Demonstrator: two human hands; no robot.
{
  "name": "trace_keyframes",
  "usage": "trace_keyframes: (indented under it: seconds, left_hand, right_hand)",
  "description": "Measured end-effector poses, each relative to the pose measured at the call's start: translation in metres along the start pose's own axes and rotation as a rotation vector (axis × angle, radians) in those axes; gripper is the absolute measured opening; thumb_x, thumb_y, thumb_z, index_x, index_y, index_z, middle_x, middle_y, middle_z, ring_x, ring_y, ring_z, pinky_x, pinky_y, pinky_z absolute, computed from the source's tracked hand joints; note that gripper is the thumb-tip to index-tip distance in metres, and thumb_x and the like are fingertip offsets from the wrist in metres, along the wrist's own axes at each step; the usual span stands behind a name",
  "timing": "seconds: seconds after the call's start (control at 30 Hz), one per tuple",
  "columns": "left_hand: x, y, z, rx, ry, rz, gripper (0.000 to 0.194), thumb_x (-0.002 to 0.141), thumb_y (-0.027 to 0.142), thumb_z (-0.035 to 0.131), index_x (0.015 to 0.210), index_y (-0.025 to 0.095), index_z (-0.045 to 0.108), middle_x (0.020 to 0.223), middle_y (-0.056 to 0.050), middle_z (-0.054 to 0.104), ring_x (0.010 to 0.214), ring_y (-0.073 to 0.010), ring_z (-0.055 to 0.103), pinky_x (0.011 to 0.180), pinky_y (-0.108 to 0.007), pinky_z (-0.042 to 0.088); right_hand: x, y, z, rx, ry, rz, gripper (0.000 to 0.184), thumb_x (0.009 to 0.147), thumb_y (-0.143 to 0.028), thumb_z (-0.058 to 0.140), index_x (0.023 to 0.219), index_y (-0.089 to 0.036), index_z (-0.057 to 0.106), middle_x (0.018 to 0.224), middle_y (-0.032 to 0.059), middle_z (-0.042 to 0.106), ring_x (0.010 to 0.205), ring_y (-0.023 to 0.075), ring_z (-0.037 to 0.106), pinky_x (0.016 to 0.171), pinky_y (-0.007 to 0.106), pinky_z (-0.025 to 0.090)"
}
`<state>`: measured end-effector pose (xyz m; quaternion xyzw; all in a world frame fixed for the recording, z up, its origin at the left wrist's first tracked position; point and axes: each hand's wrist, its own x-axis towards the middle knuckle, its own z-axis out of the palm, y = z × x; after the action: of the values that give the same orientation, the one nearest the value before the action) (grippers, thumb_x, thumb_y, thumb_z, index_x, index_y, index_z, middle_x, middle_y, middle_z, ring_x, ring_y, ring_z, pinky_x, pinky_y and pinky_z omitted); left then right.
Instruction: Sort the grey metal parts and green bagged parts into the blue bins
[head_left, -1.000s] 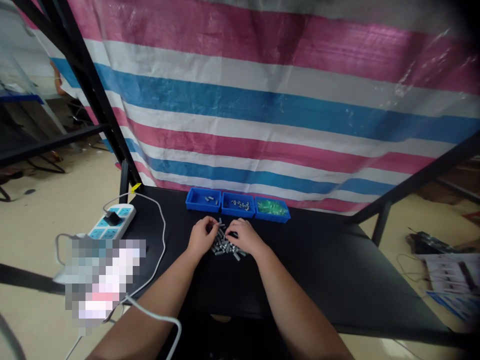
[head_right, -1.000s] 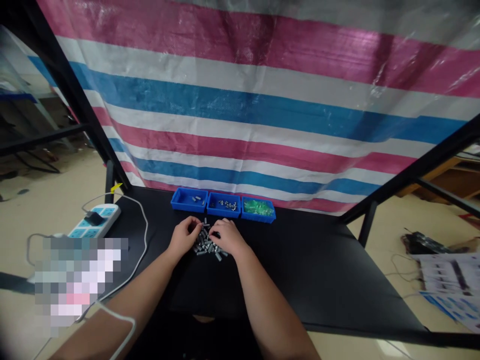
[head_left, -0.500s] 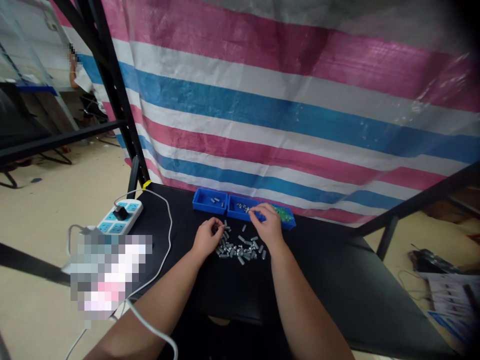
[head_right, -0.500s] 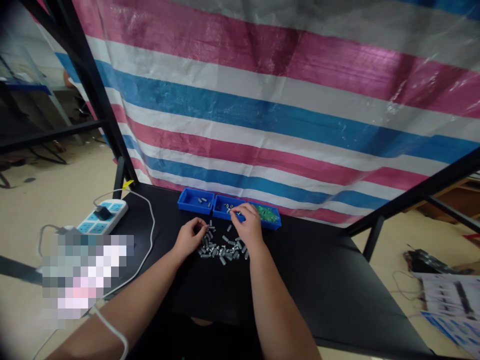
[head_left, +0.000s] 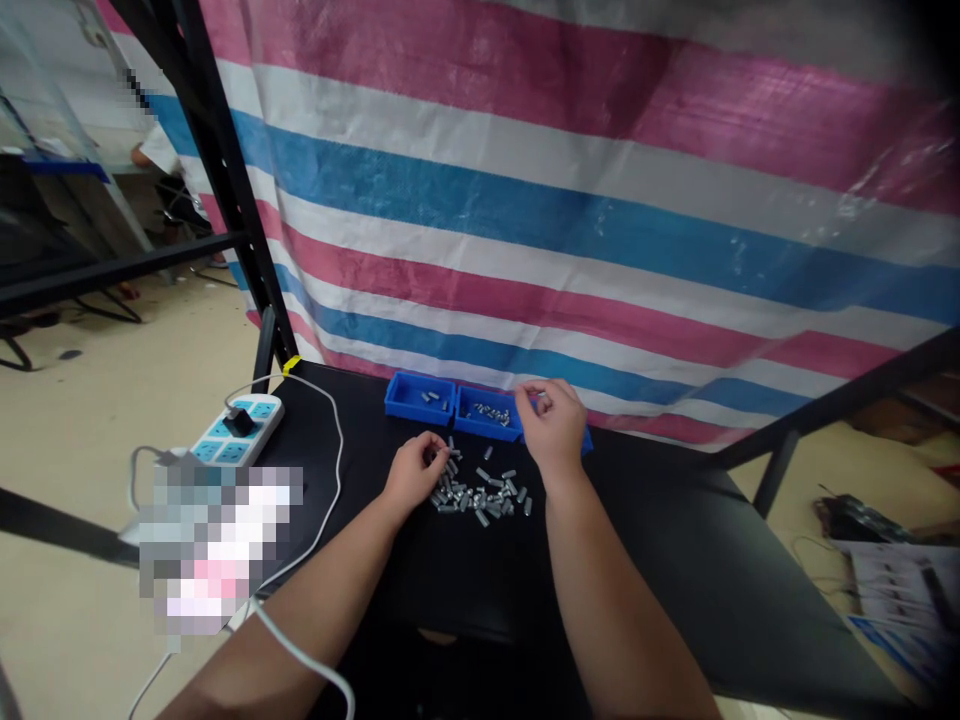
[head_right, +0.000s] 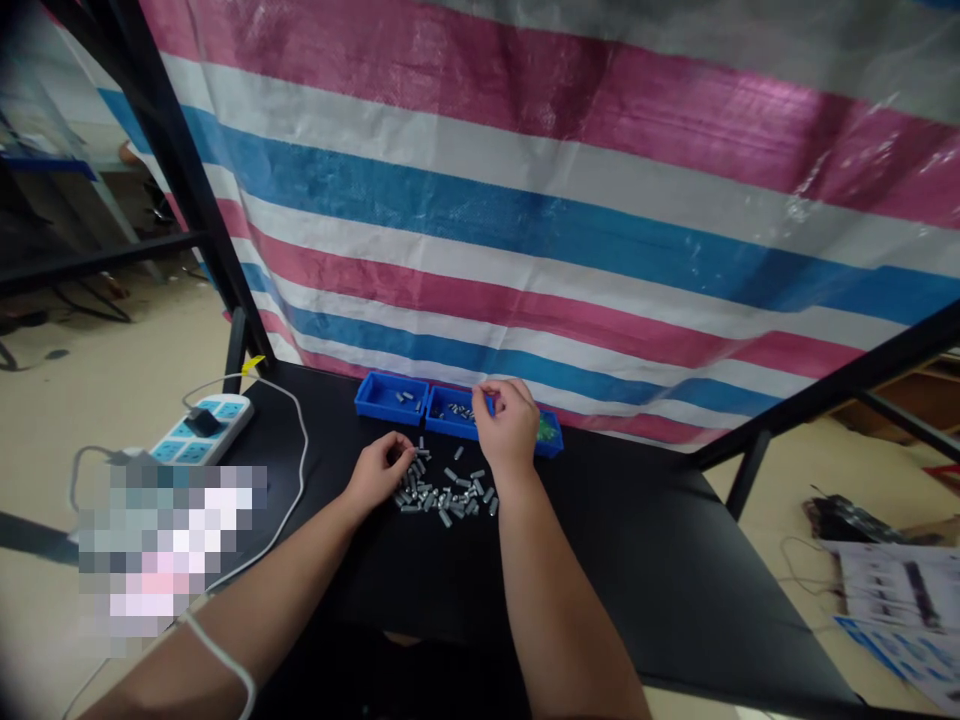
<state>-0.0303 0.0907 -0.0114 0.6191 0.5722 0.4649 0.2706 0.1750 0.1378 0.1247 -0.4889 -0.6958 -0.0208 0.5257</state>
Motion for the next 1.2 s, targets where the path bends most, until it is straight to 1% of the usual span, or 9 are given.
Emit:
trace_keyframes:
  seconds: [0.07, 0.17, 0.3, 0.5, 0.67, 0.8, 0.9, 1.07, 1.2]
  left_hand:
    - [0.0, 0.0, 0.0, 0.001, -0.003, -0.001, 0.02, 0.089, 0.04, 0.059, 0.09, 0.021, 0.067, 0.074, 0.0, 0.065, 0.065, -0.0139, 0.056, 0.059, -0.024, 0.04]
    - [0.0, 0.0, 0.0, 0.004, -0.005, -0.001, 0.021, 0.089, 0.041, 0.059, 0.089, 0.021, 0.067, 0.074, 0.0, 0.064, 0.064, -0.0139, 0.056, 0.059, -0.024, 0.04]
    - [0.0, 0.0, 0.0, 0.022, 0.001, 0.0, 0.021, 0.089, 0.041, 0.059, 0.089, 0.021, 0.067, 0.073, 0.0, 0.064, 0.065, -0.0145, 0.056, 0.059, -0.024, 0.04]
    - [0.0, -0.002, 0.0, 0.022, 0.01, 0.01, 0.021, 0.089, 0.04, 0.058, 0.09, 0.021, 0.066, 0.074, 0.0, 0.065, 0.064, -0.0141, 0.056, 0.06, -0.025, 0.042]
    - [0.004, -0.007, 0.002, -0.064, 0.05, -0.053, 0.03, 0.084, 0.045, 0.065, 0.1, 0.02, 0.068, 0.08, -0.001, 0.069, 0.067, -0.0144, 0.06, 0.062, -0.025, 0.046]
    - [0.013, -0.007, -0.001, -0.138, 0.127, -0.111, 0.039, 0.08, 0.051, 0.07, 0.1, 0.017, 0.07, 0.081, -0.004, 0.072, 0.069, -0.0158, 0.064, 0.064, -0.025, 0.048]
    - [0.023, -0.006, -0.01, -0.1, 0.179, -0.117, 0.04, 0.08, 0.053, 0.07, 0.097, 0.017, 0.073, 0.079, -0.004, 0.073, 0.07, -0.0173, 0.066, 0.067, -0.027, 0.049]
    - [0.044, 0.0, -0.032, -0.042, 0.31, -0.046, 0.04, 0.081, 0.053, 0.069, 0.098, 0.017, 0.075, 0.086, -0.006, 0.075, 0.075, -0.0186, 0.068, 0.07, -0.027, 0.051]
    - [0.064, 0.011, -0.047, 0.064, 0.384, 0.008, 0.04, 0.083, 0.053, 0.067, 0.1, 0.018, 0.076, 0.084, -0.006, 0.075, 0.076, -0.0192, 0.068, 0.072, -0.029, 0.052]
  right_hand:
    - [-0.001, -0.004, -0.006, 0.031, 0.005, 0.006, 0.021, 0.091, -0.036, 0.062, 0.085, -0.019, 0.072, 0.082, 0.003, 0.065, 0.054, 0.0117, 0.046, 0.06, 0.028, 0.044]
    - [-0.01, 0.007, -0.005, 0.052, -0.008, 0.046, 0.022, 0.091, -0.037, 0.061, 0.087, -0.019, 0.072, 0.076, 0.0018, 0.061, 0.055, 0.012, 0.047, 0.057, 0.027, 0.043]
    - [-0.037, 0.044, 0.003, 0.051, -0.135, 0.095, 0.02, 0.087, -0.036, 0.061, 0.082, -0.019, 0.071, 0.067, -0.0003, 0.057, 0.055, 0.0126, 0.047, 0.057, 0.027, 0.042]
    - [-0.088, 0.102, 0.007, 0.157, -0.286, 0.267, 0.024, 0.087, -0.041, 0.061, 0.08, -0.019, 0.068, 0.059, -0.0026, 0.051, 0.052, 0.0126, 0.045, 0.053, 0.026, 0.039]
    - [-0.1, 0.134, 0.011, 0.297, -0.227, 0.477, 0.029, 0.081, -0.047, 0.065, 0.079, -0.019, 0.066, 0.059, -0.0034, 0.052, 0.053, 0.0125, 0.046, 0.053, 0.025, 0.037]
    - [-0.1, 0.14, 0.014, 0.301, -0.254, 0.471, 0.028, 0.082, -0.047, 0.063, 0.078, -0.019, 0.065, 0.058, -0.0044, 0.05, 0.053, 0.0126, 0.045, 0.054, 0.025, 0.037]
    - [-0.102, 0.139, 0.015, 0.29, -0.296, 0.45, 0.027, 0.082, -0.046, 0.063, 0.078, -0.02, 0.066, 0.058, -0.0044, 0.049, 0.054, 0.013, 0.046, 0.055, 0.025, 0.038]
    - [-0.104, 0.139, 0.016, 0.273, -0.315, 0.422, 0.024, 0.083, -0.043, 0.061, 0.078, -0.02, 0.065, 0.057, -0.0046, 0.049, 0.054, 0.0132, 0.046, 0.056, 0.026, 0.038]
    - [-0.104, 0.139, 0.016, 0.264, -0.326, 0.41, 0.023, 0.083, -0.042, 0.061, 0.078, -0.021, 0.066, 0.058, -0.0043, 0.05, 0.054, 0.0132, 0.046, 0.055, 0.026, 0.038]
